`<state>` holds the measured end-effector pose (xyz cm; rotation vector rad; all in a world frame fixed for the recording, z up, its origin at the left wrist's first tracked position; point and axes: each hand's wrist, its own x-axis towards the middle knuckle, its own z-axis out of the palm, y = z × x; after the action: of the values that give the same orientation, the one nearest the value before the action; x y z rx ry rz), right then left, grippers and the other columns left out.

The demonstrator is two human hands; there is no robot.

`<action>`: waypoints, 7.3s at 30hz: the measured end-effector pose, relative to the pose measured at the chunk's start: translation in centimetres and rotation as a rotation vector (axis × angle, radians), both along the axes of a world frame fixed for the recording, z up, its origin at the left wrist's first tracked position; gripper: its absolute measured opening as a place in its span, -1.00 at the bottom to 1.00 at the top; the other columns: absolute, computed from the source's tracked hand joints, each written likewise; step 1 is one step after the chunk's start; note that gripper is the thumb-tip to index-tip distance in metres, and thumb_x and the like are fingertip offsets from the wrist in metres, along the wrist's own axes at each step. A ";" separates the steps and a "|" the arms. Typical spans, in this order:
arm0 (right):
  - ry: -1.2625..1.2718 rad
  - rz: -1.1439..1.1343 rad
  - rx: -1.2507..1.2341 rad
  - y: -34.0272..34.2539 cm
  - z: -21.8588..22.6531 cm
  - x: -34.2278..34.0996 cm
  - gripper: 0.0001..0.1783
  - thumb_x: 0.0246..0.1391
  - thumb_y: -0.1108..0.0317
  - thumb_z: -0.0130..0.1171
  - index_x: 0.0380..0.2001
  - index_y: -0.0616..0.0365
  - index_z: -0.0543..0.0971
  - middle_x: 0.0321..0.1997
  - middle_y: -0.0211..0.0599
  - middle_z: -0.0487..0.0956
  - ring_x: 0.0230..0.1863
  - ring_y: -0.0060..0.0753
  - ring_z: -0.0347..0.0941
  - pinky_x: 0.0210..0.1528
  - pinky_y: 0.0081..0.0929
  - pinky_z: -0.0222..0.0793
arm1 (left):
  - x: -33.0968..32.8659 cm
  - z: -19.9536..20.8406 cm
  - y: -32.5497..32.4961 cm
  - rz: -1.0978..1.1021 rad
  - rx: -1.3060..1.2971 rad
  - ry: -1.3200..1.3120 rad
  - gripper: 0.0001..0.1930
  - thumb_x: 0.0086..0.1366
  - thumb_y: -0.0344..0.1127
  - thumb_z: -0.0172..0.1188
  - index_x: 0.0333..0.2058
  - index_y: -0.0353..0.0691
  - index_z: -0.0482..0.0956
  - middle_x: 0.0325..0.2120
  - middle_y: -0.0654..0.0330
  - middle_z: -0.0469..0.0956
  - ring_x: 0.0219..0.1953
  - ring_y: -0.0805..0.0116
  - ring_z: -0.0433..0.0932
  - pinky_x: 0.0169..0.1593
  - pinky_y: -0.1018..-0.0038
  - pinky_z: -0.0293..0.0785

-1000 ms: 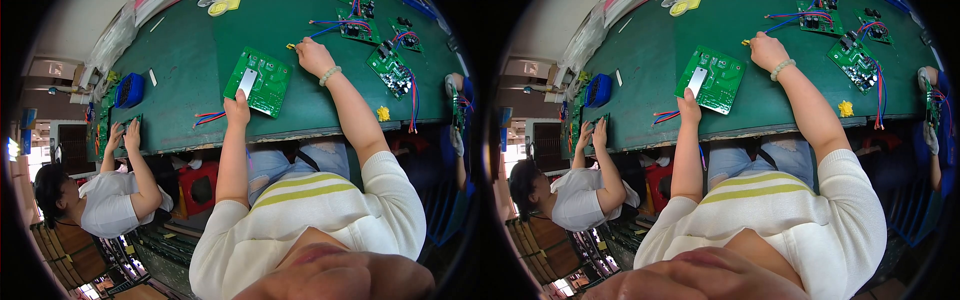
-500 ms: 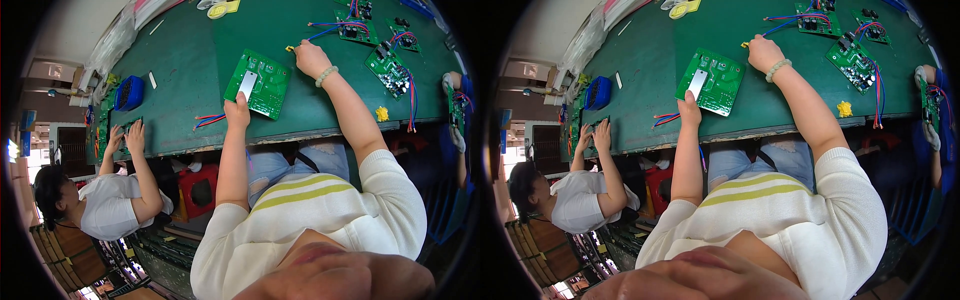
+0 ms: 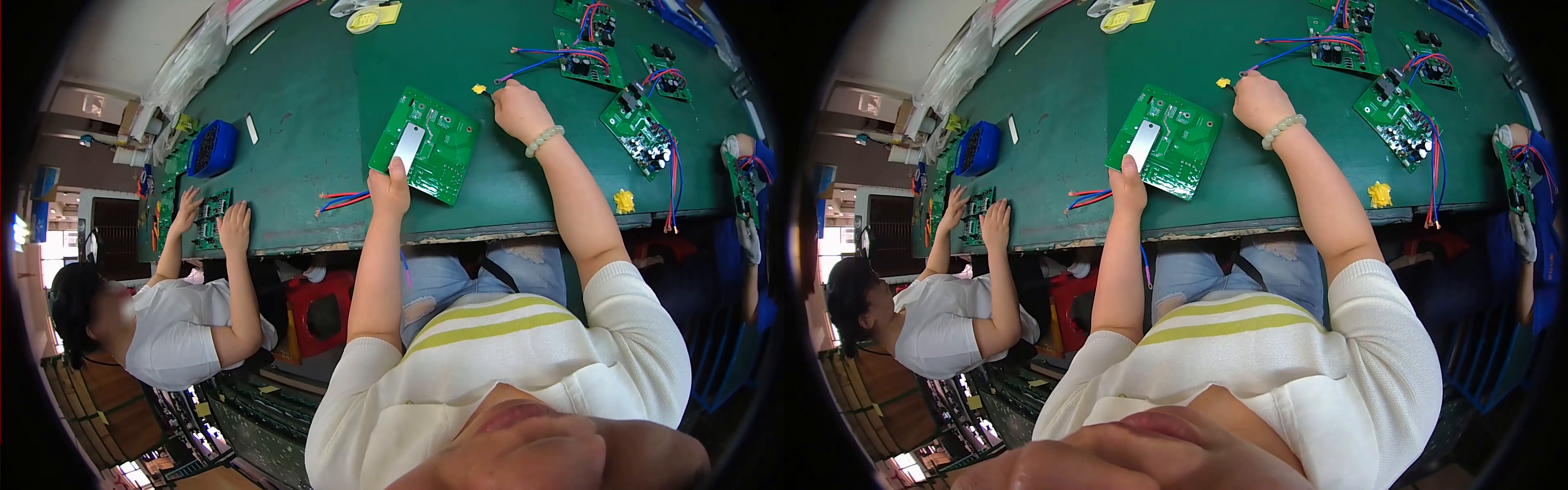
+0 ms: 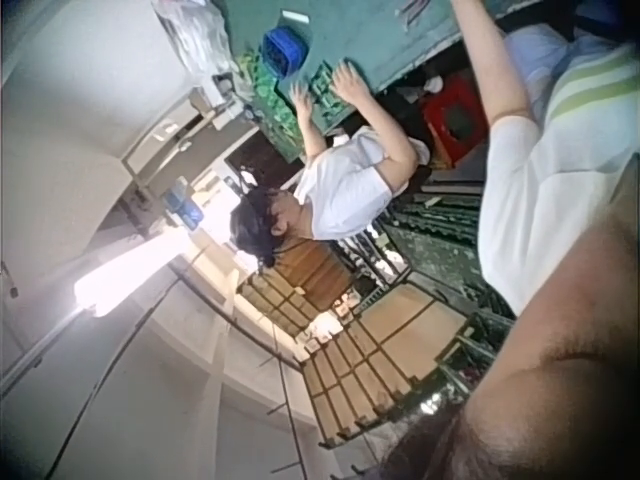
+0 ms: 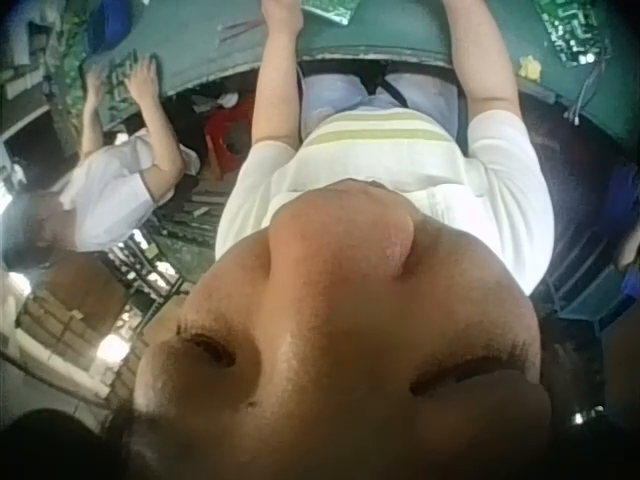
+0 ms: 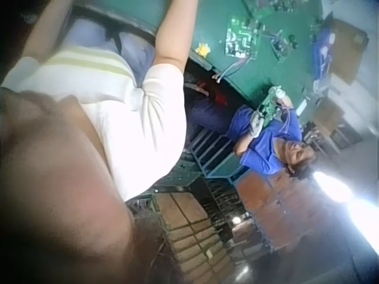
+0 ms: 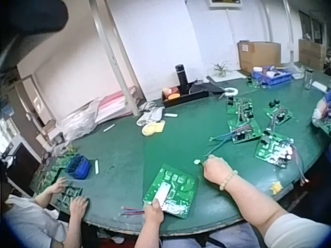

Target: The person assembles components onto green printed circuit boards by hand, applying adhesive strips and wiring harnesses to each board.

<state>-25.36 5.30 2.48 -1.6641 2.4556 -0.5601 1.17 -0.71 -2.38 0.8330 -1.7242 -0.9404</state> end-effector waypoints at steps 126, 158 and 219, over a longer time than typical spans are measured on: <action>-0.040 -0.048 -0.121 0.6 -0.2 1.3 -0.80 0.02 0.29 0.14 -0.39 0.15 0.67 -0.08 -0.04 0.50 -0.24 -0.03 0.55 -0.17 -0.18 0.50 | 0.0 0.2 0.1 -0.082 0.027 0.064 -0.42 0.33 0.10 -0.10 -0.08 -0.41 0.48 -0.21 0.05 0.57 -0.16 0.23 0.52 -0.07 0.34 0.40; 0.016 -0.058 -0.212 0.4 -0.6 0.9 -0.85 -0.06 0.33 0.18 -0.43 0.13 0.65 -0.16 -0.12 0.47 -0.30 -0.07 0.55 -0.26 -0.19 0.50 | 0.5 -0.1 -0.1 -0.082 0.065 -0.012 -0.40 0.35 0.08 -0.12 -0.01 -0.46 0.39 -0.11 0.05 0.50 -0.07 0.25 0.46 0.03 0.35 0.34; -1.010 -0.092 -0.835 -2.0 -3.1 -3.4 -0.73 0.25 0.32 0.07 -0.06 0.22 0.51 -0.14 -0.35 0.64 -0.16 -0.68 0.45 -0.07 -0.69 0.31 | 0.0 -0.5 -0.1 0.017 0.009 -0.013 -0.46 0.33 0.07 -0.11 -0.12 -0.36 0.52 -0.32 -0.02 0.60 -0.25 0.12 0.58 -0.17 0.27 0.43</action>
<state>-28.72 3.33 -0.61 -0.9402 1.5743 -2.0112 1.16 -0.77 -2.85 0.8597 -1.7225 -0.9339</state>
